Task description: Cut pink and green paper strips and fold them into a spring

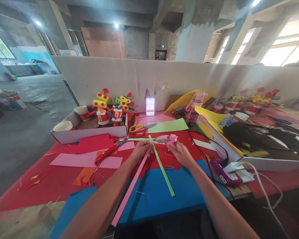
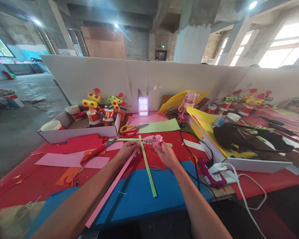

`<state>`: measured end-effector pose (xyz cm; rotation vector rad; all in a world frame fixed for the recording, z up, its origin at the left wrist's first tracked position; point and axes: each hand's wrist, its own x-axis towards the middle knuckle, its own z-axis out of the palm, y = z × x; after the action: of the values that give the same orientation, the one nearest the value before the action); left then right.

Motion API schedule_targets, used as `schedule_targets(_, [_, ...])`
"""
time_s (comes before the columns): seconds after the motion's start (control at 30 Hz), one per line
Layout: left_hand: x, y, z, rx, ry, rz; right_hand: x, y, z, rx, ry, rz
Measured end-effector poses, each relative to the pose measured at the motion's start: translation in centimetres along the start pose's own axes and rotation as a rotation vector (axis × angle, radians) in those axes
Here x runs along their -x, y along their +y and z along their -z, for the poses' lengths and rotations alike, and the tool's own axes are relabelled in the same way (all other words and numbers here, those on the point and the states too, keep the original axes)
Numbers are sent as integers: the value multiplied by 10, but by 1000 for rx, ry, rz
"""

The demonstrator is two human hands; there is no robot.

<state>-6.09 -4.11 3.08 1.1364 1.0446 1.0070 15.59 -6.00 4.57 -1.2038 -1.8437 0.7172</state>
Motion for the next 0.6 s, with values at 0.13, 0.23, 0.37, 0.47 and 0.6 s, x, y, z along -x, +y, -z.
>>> schedule_targets(0.13, [0, 0, 0, -5, 0, -6, -1, 3, -1, 8, -5, 22])
schedule_targets(0.23, [0, 1, -1, -7, 1, -3, -1, 4, -2, 8, 1, 20])
schedule_targets(0.37, [1, 2, -2, -19, 9, -2, -1, 3, -2, 27, -4, 27])
schedule_targets(0.47, [1, 2, -2, -13, 9, -6, -1, 3, -2, 45, -6, 19])
schedule_targets(0.6, [0, 1, -1, -24, 3, -11, -1, 4, -2, 77, -17, 24])
